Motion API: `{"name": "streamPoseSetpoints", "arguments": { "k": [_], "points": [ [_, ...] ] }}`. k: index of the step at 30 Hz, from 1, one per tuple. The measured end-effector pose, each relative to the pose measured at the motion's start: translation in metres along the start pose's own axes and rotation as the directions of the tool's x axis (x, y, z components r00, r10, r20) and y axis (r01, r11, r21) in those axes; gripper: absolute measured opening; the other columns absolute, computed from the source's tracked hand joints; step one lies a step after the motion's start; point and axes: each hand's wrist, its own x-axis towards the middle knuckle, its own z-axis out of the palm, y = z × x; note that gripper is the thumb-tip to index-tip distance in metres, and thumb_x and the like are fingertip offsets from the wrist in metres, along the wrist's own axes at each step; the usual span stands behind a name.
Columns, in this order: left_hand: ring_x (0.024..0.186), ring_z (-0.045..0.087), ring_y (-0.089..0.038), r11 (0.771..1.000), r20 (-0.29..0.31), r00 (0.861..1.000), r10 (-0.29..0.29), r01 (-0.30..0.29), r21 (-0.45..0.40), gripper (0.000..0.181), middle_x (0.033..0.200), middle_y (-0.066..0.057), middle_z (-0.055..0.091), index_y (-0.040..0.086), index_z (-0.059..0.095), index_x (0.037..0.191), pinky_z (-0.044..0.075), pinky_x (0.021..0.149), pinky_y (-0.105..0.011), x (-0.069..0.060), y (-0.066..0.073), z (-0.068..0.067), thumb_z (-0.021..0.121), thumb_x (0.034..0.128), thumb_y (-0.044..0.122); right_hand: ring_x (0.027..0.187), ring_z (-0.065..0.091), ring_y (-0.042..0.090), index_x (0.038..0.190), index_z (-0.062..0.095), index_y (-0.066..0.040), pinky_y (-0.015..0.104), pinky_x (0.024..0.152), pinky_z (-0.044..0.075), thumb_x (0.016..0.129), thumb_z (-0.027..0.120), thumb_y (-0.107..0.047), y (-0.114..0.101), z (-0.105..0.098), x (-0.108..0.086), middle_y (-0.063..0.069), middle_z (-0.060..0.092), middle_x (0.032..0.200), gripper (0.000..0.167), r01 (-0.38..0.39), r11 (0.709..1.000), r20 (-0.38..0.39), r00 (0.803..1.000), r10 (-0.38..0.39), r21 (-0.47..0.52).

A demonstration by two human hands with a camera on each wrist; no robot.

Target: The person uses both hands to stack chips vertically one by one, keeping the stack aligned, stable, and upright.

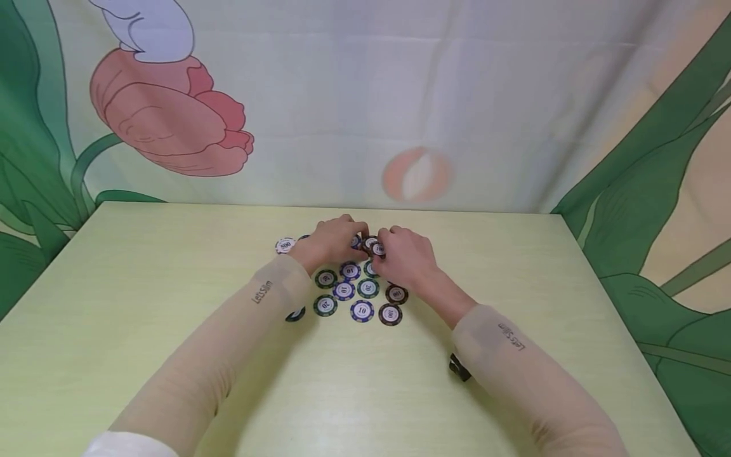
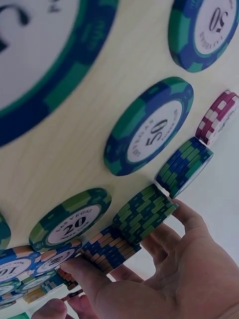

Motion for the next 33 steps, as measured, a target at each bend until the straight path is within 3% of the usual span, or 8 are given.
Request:
{"name": "streamPoseSetpoints", "arguments": {
  "k": [15,22,26,33],
  "points": [
    [0.109,0.054,-0.025,1.000,0.007,1.000,0.007,-0.007,0.029,0.043,0.123,-0.009,0.057,0.020,0.060,0.134,0.042,0.101,-0.054,-0.001,0.003,-0.001,0.071,0.0979,0.041,0.080,0.064,0.024,0.104,0.071,-0.007,0.042,0.063,0.057,0.091,0.072,-0.026,-0.001,0.005,0.004,0.007,0.065,0.092,0.023,0.002,1.000,-0.019,1.000,-0.003,-0.025],
    [0.113,0.055,-0.027,1.000,0.006,1.000,0.007,-0.007,0.030,0.046,0.127,-0.011,0.056,0.020,0.058,0.138,0.041,0.104,-0.056,-0.002,0.002,-0.001,0.071,0.0981,0.041,0.088,0.067,0.026,0.115,0.072,-0.008,0.045,0.068,0.058,0.096,0.071,-0.031,0.000,0.002,0.004,0.008,0.068,0.102,0.031,0.013,1.000,0.008,1.000,-0.013,-0.018],
    [0.116,0.054,-0.028,1.000,0.011,1.000,-0.001,0.000,0.030,0.048,0.130,-0.011,0.056,0.020,0.057,0.139,0.039,0.106,-0.057,-0.001,0.002,-0.001,0.070,0.0983,0.041,0.092,0.067,0.026,0.120,0.069,-0.008,0.045,0.070,0.058,0.094,0.070,-0.026,0.005,0.000,0.003,0.009,0.069,0.105,0.032,-0.003,1.000,0.031,1.000,0.003,0.009],
    [0.115,0.055,-0.027,1.000,0.009,1.000,-0.003,0.003,0.027,0.047,0.128,-0.010,0.056,0.020,0.058,0.138,0.040,0.105,-0.056,-0.001,0.003,-0.001,0.071,0.0979,0.041,0.092,0.067,0.026,0.114,0.072,-0.008,0.045,0.072,0.058,0.093,0.069,-0.013,0.010,0.000,0.002,0.008,0.072,0.104,0.022,0.015,0.999,0.024,1.000,-0.016,0.038]
  ]
}}
